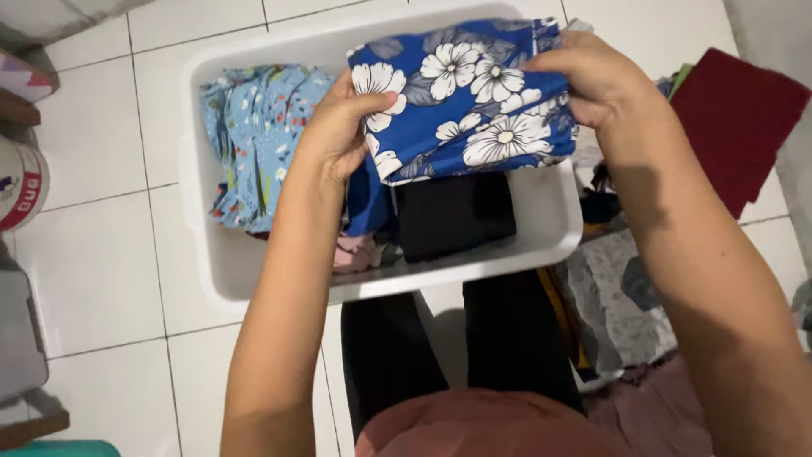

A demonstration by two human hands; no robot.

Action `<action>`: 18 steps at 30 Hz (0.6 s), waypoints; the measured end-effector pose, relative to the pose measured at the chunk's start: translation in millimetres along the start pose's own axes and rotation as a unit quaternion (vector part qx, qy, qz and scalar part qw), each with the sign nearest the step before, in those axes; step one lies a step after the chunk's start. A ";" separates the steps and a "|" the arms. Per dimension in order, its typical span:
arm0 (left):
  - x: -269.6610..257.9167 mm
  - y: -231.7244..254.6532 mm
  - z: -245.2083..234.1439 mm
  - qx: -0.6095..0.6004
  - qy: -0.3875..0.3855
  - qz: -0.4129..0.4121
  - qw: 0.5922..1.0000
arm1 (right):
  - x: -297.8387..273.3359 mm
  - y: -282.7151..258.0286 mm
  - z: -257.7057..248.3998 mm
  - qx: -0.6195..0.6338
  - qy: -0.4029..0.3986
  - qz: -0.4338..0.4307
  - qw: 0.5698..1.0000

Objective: The person folds various garments by hand and places them into a white plastic storage bin. They handle shirts, pants, and patterned fabrics, stacking them neatly inside the container.

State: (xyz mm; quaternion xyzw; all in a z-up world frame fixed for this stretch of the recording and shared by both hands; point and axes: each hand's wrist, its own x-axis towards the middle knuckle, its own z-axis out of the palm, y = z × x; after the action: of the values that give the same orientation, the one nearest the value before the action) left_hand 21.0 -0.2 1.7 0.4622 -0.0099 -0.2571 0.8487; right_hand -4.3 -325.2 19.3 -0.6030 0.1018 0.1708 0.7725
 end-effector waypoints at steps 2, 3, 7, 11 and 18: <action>11.5 -3.0 -11.0 -0.013 -0.034 0.027 0.999 | 12.9 7.8 -18.8 0.007 0.005 -0.013 1.000; 14.1 -13.7 -20.8 -0.007 -0.025 0.015 1.000 | 19.0 19.6 -27.6 -0.045 0.021 0.014 0.999; 27.9 -93.2 -81.6 0.070 0.044 -0.106 0.991 | 40.5 106.1 -50.2 -0.135 0.031 0.076 0.987; 47.1 -219.2 -138.6 0.358 0.127 -0.299 0.875 | 59.6 202.1 -44.5 -0.528 0.127 0.092 0.835; 68.0 -324.1 -171.0 0.584 0.162 -0.320 0.728 | 20.4 217.5 -1.1 -0.696 0.112 -0.065 0.707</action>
State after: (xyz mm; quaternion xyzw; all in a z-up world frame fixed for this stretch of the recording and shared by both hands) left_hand -15.0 -40.0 -367.1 0.8772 0.1275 -0.3779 0.2672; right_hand -69.6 -276.7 -183.5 -0.9893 0.0007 0.0735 0.1261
